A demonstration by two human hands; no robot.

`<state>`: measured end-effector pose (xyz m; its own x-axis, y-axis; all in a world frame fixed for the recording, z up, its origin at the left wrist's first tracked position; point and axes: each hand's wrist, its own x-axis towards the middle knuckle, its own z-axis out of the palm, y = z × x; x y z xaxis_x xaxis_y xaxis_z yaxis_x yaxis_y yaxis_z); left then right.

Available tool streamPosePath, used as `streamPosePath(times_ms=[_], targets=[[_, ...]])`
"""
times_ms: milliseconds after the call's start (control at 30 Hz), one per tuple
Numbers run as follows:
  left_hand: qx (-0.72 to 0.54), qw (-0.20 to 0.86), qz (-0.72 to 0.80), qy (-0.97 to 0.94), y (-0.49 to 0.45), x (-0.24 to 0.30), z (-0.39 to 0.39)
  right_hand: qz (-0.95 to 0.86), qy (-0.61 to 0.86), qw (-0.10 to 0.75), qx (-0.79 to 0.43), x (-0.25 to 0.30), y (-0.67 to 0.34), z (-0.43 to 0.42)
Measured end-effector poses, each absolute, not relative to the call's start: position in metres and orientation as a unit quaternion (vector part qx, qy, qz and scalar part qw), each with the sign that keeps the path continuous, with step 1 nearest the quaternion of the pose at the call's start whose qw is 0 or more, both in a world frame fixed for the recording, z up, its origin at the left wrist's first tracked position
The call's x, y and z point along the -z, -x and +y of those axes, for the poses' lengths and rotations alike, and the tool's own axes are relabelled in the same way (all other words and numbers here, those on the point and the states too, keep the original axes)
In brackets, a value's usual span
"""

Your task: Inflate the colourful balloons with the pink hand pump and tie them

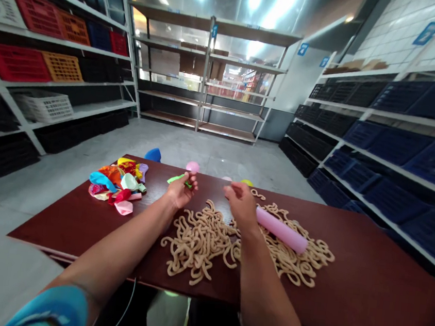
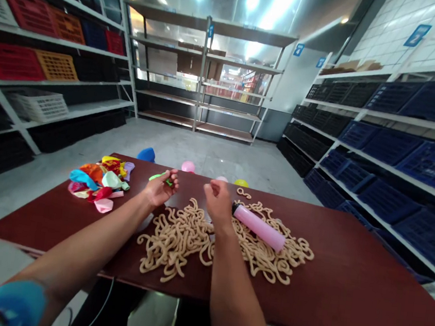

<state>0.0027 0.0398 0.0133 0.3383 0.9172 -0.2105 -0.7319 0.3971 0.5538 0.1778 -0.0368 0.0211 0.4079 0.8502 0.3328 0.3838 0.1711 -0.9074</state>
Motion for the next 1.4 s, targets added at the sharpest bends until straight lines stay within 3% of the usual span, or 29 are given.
streamPosePath(times_ms=[67, 167, 267, 367, 467, 633, 833, 1400], targets=[[-0.523, 0.795, 0.242, -0.191, 0.01, -0.005, 0.051, -0.538, 0.67, 0.498, -0.114, -0.034, -0.207, -0.051], [-0.538, 0.79, 0.246, -0.163, 0.026, 0.009, 0.064, -0.566, 0.77, 0.294, -0.008, -0.04, -0.25, -0.079], [-0.55, 0.792, 0.231, -0.13, 0.034, 0.017, 0.07, -0.542, 0.834, 0.099, -0.002, -0.029, -0.28, -0.104], [-0.551, 0.806, 0.186, -0.113, 0.038, 0.018, 0.07, -0.558, 0.829, 0.022, 0.019, -0.016, -0.294, -0.116], [-0.552, 0.81, 0.175, -0.094, 0.039, 0.017, 0.07, -0.57, 0.819, 0.023, 0.06, -0.013, -0.285, -0.114], [-0.565, 0.801, 0.178, -0.083, 0.04, 0.015, 0.07, -0.694, 0.706, 0.115, 0.084, -0.02, -0.23, -0.102], [-0.574, 0.798, 0.162, -0.086, 0.037, 0.009, 0.066, -0.721, 0.679, 0.109, 0.09, -0.017, -0.176, -0.096], [-0.598, 0.78, 0.134, -0.125, 0.033, 0.006, 0.064, -0.702, 0.698, 0.097, 0.107, -0.016, -0.162, -0.083]])
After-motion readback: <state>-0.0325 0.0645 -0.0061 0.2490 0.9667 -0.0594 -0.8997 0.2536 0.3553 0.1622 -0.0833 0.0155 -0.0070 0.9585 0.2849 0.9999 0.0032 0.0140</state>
